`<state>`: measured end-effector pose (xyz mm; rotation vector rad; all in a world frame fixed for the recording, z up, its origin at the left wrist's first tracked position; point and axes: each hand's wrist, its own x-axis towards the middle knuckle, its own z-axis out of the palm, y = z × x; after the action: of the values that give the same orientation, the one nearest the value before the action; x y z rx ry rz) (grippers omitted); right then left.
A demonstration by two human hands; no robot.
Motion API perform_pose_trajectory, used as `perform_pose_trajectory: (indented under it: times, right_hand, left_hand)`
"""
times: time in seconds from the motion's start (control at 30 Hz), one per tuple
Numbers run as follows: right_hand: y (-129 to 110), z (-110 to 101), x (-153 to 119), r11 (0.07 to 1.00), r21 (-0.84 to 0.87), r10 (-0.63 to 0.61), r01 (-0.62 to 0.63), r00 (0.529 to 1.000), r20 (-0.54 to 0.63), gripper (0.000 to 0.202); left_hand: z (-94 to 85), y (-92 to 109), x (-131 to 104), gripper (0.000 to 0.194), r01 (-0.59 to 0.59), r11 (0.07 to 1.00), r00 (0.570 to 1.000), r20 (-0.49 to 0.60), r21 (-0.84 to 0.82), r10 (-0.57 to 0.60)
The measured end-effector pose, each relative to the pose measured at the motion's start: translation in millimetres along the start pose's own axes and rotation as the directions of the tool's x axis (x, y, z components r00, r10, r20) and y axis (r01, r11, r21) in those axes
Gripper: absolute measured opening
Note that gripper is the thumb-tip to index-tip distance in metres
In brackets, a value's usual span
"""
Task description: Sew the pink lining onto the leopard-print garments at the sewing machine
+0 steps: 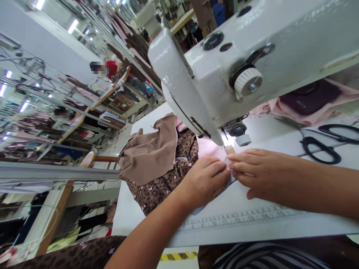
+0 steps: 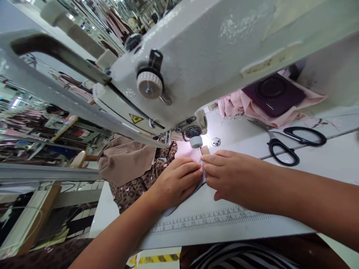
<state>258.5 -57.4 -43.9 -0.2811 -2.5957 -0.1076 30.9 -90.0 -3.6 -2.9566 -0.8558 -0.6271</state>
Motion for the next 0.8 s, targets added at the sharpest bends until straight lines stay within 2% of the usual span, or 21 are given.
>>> perform_pose_trajectory:
  times: [0.2, 0.47, 0.67, 0.8]
  right_hand:
    - [4, -11, 4, 0.999, 0.022, 0.037, -0.037, 0.999, 0.025, 0.048]
    - [3, -11, 5, 1.000, 0.000, 0.031, -0.031, 0.997, 0.070, 0.057]
    - [3, -13, 6, 0.999, 0.025, 0.035, -0.037, 0.996, 0.079, 0.057]
    - [1, -15, 6, 0.999, 0.018, 0.042, -0.044, 0.995, 0.089, 0.055]
  left_hand:
    - [1.4, -2, -1, 0.022, -0.008, 1.000, 1.000, -0.028, -0.004, 0.008]
    - [3.3, -6, -5, 0.022, -0.016, 0.999, 1.000, 0.002, -0.043, 0.016]
    - [3.2, 0, -9, 0.026, 0.060, 0.996, 0.998, 0.011, -0.061, -0.059]
    - [1.8, 1, -8, 0.026, 0.056, 0.994, 0.998, 0.023, -0.089, -0.054]
